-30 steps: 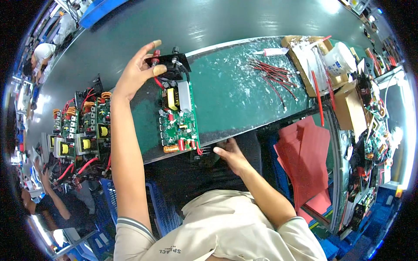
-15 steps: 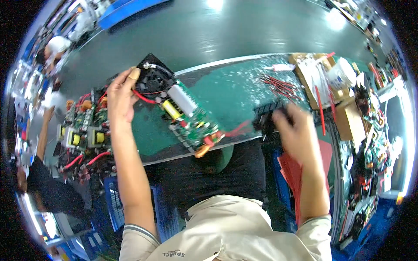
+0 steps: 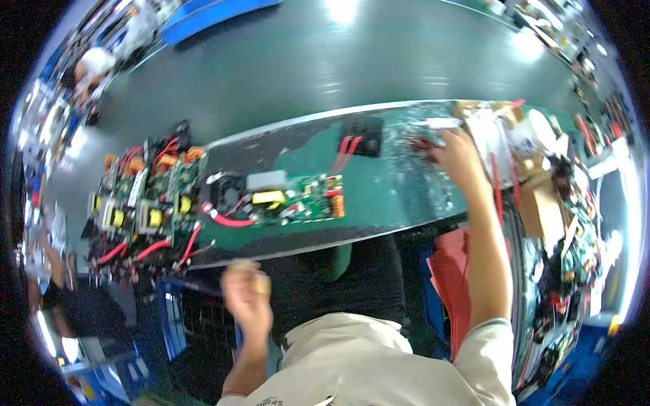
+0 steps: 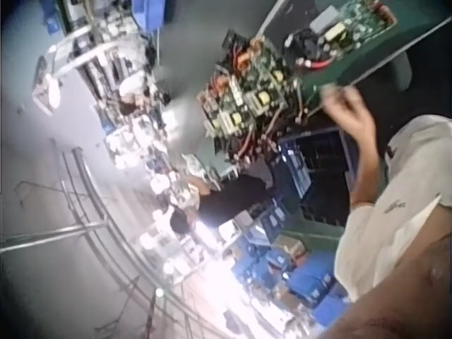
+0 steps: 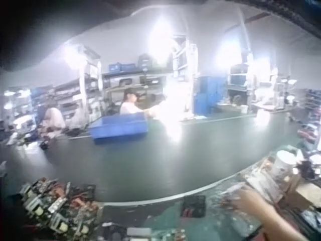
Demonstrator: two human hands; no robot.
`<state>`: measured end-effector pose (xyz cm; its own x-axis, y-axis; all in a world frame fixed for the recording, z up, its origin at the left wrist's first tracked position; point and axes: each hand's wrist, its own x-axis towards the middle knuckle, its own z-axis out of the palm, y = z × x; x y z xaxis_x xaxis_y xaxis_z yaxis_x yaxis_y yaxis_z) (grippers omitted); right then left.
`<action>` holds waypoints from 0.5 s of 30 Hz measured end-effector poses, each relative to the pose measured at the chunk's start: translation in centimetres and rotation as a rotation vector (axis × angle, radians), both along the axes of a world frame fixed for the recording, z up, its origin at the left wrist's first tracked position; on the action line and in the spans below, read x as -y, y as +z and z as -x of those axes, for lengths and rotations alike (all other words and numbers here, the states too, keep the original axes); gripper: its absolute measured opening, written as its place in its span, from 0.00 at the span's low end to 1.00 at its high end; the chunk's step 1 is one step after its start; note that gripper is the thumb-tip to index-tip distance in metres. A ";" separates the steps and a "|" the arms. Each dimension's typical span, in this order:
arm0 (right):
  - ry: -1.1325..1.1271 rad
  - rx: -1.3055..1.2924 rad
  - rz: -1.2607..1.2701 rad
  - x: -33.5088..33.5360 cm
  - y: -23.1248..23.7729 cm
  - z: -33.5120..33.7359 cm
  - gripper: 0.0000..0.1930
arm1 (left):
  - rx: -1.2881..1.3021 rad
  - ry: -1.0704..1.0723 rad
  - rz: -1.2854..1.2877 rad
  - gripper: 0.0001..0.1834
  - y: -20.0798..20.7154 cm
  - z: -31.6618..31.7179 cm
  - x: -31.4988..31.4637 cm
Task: Assembling electronic components, applying adhesive, and installing fans onto circuit boards on a production line.
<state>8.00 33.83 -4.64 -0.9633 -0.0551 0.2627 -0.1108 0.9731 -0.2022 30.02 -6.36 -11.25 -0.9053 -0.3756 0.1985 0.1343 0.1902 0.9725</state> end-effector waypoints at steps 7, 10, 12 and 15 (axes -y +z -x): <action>0.039 0.058 0.003 -3.1 -3.6 1.4 0.03 | 0.387 -0.904 0.293 0.24 -4.8 -5.3 -3.6; 0.047 0.003 -0.061 -2.7 -2.8 1.5 0.05 | 0.643 -0.888 0.201 0.23 -5.1 -4.4 -3.3; 0.046 -0.066 -0.029 -3.2 -1.6 1.4 0.05 | 0.662 -0.946 0.240 0.23 -4.7 -3.5 -3.9; -0.005 -0.006 0.252 -3.8 -0.7 1.6 0.04 | 0.505 -0.956 0.308 0.23 -4.1 -2.5 -5.2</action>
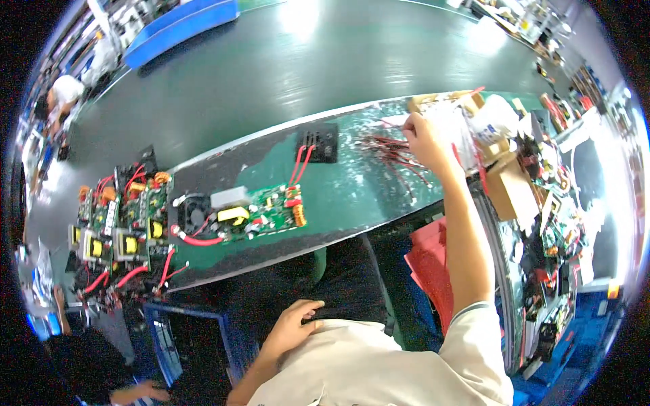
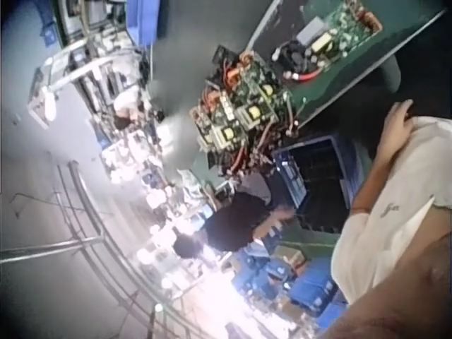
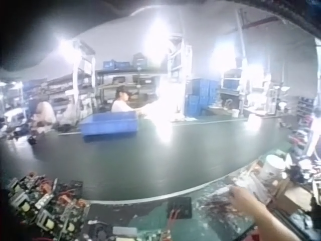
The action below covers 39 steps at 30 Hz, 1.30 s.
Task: Assembling electronic components, applying adhesive, and installing fans onto circuit boards on a production line.
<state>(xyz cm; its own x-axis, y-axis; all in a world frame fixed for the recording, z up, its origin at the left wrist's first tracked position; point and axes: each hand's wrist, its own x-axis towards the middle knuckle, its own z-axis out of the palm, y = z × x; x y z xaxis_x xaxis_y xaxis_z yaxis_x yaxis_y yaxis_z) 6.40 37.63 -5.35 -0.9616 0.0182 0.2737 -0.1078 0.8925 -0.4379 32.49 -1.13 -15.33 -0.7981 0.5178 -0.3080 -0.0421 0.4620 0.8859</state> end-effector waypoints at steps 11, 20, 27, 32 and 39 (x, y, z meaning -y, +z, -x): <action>-0.044 -0.025 0.248 -1.7 -1.3 -0.4 0.08 | 0.292 -0.014 -0.276 0.26 0.6 0.1 -3.0; -0.164 -0.182 0.562 -0.5 3.8 -0.9 0.09 | 0.055 -0.122 -0.288 0.23 1.4 2.8 -3.7; -0.133 -0.085 0.957 -0.7 3.0 -1.2 0.07 | 0.143 0.059 -0.414 0.17 2.8 4.7 -5.2; -0.007 -0.158 1.261 3.2 2.2 -3.0 0.06 | 0.098 0.191 -0.576 0.19 5.1 8.0 -5.7; 0.139 0.115 1.646 14.9 0.4 -9.8 0.04 | 0.059 0.603 -0.828 0.22 8.6 13.0 -5.6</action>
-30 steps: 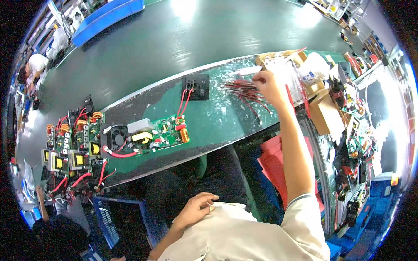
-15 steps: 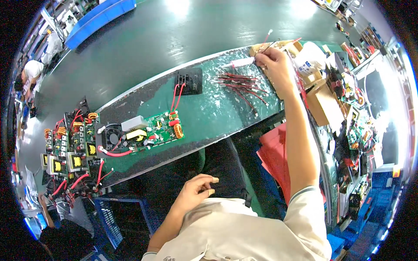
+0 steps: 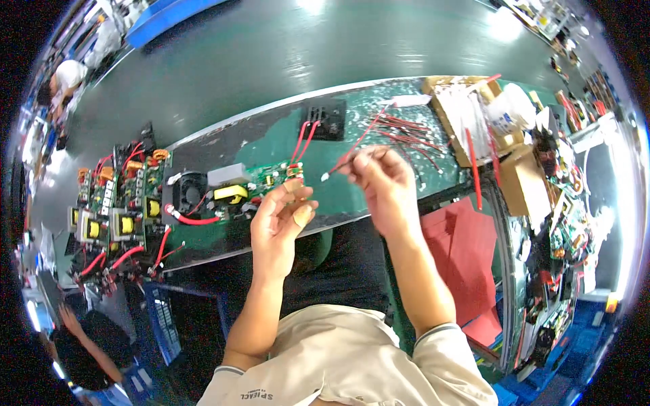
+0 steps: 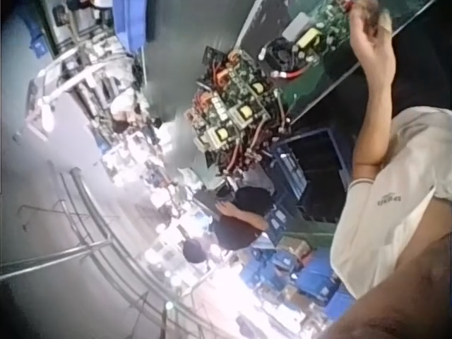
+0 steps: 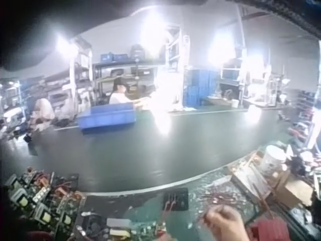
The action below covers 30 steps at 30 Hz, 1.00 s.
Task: Assembling electronic components, applying adhesive, and installing fans onto circuit boards on a production line.
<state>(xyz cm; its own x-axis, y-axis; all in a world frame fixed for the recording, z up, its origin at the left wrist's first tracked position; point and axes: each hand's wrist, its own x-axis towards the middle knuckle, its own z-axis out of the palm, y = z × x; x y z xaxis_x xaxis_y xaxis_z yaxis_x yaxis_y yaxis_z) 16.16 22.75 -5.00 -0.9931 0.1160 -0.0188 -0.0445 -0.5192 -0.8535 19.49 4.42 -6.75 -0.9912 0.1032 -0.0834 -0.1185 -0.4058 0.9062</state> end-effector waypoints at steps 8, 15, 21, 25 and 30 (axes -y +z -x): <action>0.199 0.056 0.038 5.4 -3.3 -2.8 0.07 | -0.134 0.193 0.122 0.19 -2.0 -1.9 2.9; 0.404 -0.044 -0.106 5.8 -3.1 -3.0 0.12 | -0.023 0.135 0.049 0.17 -2.2 -2.7 5.5; 0.414 -0.021 -0.353 6.2 -2.1 -2.5 0.08 | 0.036 0.118 -0.012 0.18 -2.5 -2.7 6.6; 0.358 0.010 -0.331 6.8 -2.3 -2.2 0.07 | 0.059 0.128 -0.034 0.19 -2.4 -2.6 6.5; 0.312 0.019 -0.358 7.1 -2.6 -1.7 0.07 | -0.485 0.445 0.945 0.14 -1.5 -2.5 8.1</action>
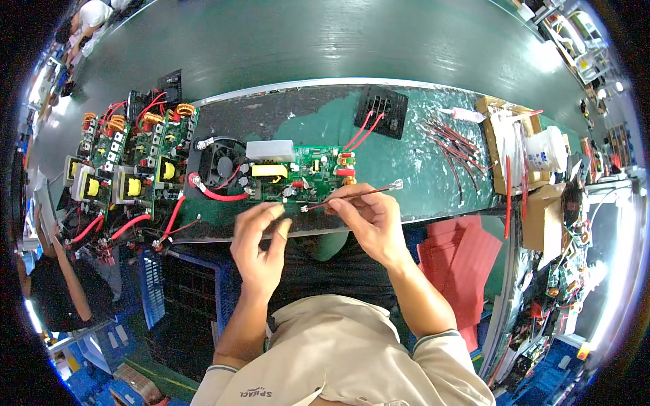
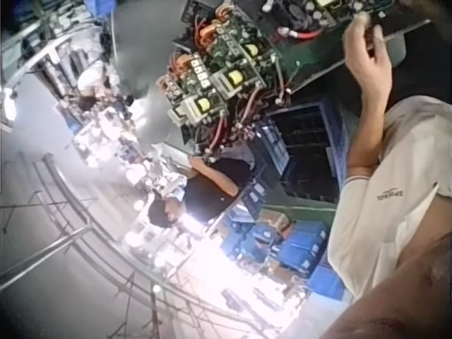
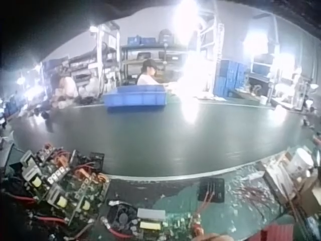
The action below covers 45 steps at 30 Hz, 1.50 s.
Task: Assembling electronic components, applying adhesive, and installing fans onto circuit boards on a production line.
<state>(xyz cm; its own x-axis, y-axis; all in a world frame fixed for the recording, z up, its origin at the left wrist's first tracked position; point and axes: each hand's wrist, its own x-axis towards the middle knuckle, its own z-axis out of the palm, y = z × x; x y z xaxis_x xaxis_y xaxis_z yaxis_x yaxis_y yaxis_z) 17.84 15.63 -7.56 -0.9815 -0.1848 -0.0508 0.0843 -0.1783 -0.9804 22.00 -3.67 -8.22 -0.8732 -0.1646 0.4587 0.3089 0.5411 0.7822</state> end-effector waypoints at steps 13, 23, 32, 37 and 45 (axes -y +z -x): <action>0.051 -0.653 -0.769 2.8 1.0 6.4 0.05 | 0.342 -0.148 0.759 0.31 4.6 3.7 0.7; 0.083 -0.612 -0.736 3.6 0.2 7.3 0.06 | 0.405 -0.185 0.765 0.33 3.9 5.1 0.5; 0.084 -0.620 -0.749 3.7 0.2 7.3 0.06 | 0.393 -0.190 0.745 0.32 3.6 5.3 0.5; 0.074 -0.669 -0.758 3.8 0.0 7.4 0.07 | 0.383 -0.189 0.734 0.36 3.5 5.3 0.4; 0.151 -0.737 -0.773 3.8 0.3 7.8 0.09 | 0.403 -0.221 0.712 0.33 3.9 5.0 0.4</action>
